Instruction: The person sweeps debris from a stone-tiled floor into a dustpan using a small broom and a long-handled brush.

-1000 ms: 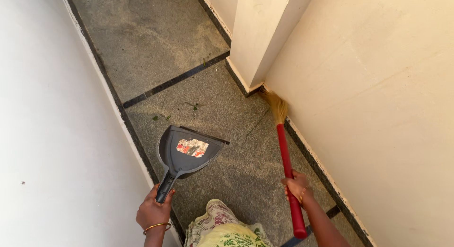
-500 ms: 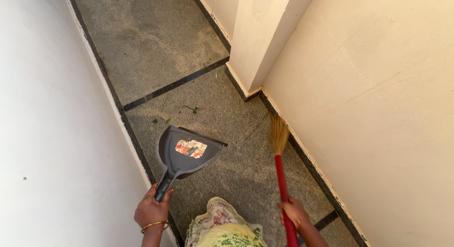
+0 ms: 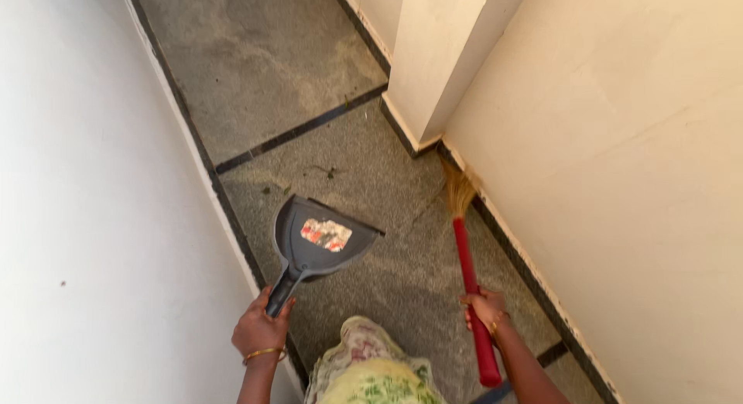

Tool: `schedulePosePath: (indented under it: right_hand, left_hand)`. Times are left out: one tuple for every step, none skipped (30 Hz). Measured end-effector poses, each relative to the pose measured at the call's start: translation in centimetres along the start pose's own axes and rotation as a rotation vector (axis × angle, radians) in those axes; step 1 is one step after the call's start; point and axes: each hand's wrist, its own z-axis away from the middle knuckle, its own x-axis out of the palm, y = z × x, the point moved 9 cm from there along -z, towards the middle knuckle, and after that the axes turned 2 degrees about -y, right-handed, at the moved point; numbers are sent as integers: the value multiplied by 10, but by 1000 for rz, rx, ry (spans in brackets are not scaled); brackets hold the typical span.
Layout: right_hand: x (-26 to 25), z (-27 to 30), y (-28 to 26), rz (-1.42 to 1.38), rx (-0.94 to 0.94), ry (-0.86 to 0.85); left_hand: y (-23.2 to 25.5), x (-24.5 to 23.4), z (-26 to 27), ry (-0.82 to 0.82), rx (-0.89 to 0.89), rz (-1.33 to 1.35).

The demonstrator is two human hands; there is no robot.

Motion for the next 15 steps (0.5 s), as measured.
schedulePosePath:
  right_hand:
    - [6, -12, -16, -113, 50, -9]
    - [19, -12, -24, 83, 31, -56]
    - [32, -10, -33, 280, 12, -102]
    - [34, -5, -37, 292, -3, -135]
    - [36, 1, -41, 303, -18, -168]
    - [34, 5, -50, 314, -47, -192]
    - [22, 13, -53, 268, -47, -217]
    - [9, 21, -51, 225, -42, -251]
    - [-9, 32, -43, 166, -27, -211]
    - [-23, 41, -33, 111, -15, -170]
    - [-30, 49, -18, 74, 37, -137]
    - [-33, 55, -3, 39, 85, -107]
    - [-30, 56, 5, 32, 91, -66]
    - [-21, 59, 19, 24, 109, -28]
    - [-13, 61, 27, 16, 126, 10]
  left_hand:
    - [6, 1, -5, 25, 30, -1]
    - [4, 1, -4, 37, 57, -10]
    - [2, 7, -10, 3, 18, -25]
    - [5, 15, -15, -45, -23, -47]
    - [7, 20, -17, -93, -65, -70]
    - [15, 20, -22, -82, -72, -50]
    - [23, 18, -27, -70, -80, -30]
    - [25, 14, -28, -59, -95, -18]
    - [27, 12, -31, -60, -103, -1]
    - [29, 10, -36, -57, -113, 20]
    - [30, 8, -38, -55, -123, 41]
    - [31, 5, -40, -29, -119, 47]
    - [33, 4, -42, -3, -116, 53]
    - [27, 1, -39, 15, -114, 49]
    - [20, 2, -34, -1, -136, 55]
